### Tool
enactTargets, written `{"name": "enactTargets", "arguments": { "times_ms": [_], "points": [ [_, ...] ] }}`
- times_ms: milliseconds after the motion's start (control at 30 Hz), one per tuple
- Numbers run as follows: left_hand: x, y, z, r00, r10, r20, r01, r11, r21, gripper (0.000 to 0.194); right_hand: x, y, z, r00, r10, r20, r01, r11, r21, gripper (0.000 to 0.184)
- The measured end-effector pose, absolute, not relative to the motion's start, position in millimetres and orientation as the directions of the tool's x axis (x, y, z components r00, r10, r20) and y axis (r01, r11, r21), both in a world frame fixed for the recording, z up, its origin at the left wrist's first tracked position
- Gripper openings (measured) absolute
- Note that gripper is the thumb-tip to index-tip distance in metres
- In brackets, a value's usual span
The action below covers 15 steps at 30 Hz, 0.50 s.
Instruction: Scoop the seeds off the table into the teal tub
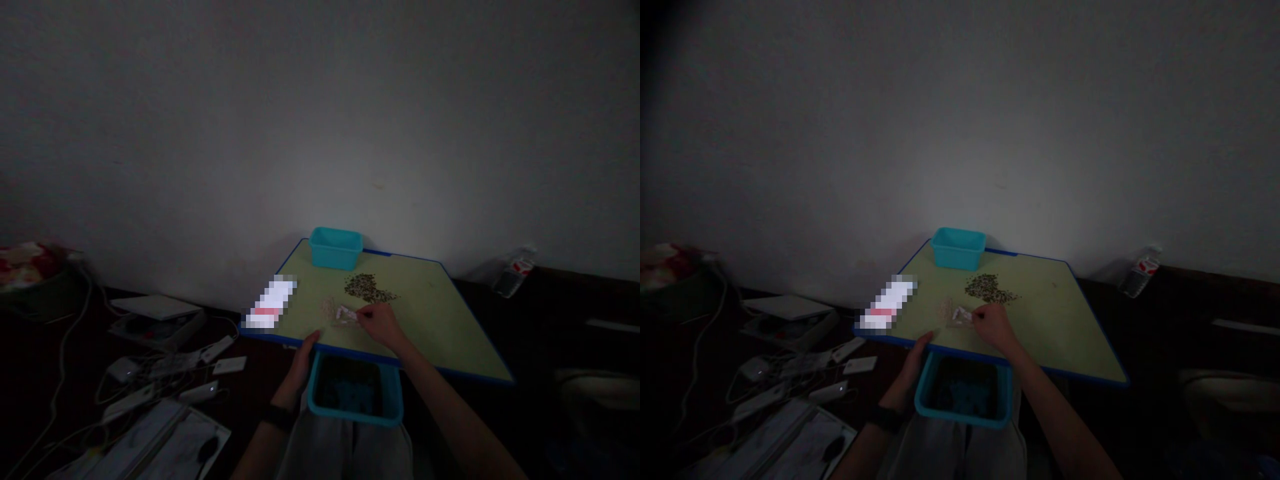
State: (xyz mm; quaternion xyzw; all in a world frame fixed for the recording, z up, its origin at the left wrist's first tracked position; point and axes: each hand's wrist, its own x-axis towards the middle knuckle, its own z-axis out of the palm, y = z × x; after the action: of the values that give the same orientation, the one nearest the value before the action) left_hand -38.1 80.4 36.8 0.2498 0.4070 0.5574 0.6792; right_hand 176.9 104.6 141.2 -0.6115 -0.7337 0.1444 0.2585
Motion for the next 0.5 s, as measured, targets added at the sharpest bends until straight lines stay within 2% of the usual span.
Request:
{"name": "enactTargets", "arguments": {
  "times_ms": [267,400,500],
  "points": [
    [-37.2,76.9,42.0,0.043,0.953,-0.300,-0.580,0.268,0.770,0.033,201.1,111.1,141.0,-0.030,0.978,0.205,0.741,0.159,-0.653,0.025],
    [-37.6,77.5,43.2,0.066,0.948,-0.312,-0.584,0.290,0.758,0.034,233.3,109.8,138.4,0.034,0.993,0.112,0.634,0.066,-0.771,0.035],
    [-37.2,79.3,40.6,0.045,0.946,-0.320,-0.584,0.284,0.760,0.036,260.0,112.3,133.5,0.069,0.989,0.129,0.515,0.076,-0.854,0.043]
  ]
}}
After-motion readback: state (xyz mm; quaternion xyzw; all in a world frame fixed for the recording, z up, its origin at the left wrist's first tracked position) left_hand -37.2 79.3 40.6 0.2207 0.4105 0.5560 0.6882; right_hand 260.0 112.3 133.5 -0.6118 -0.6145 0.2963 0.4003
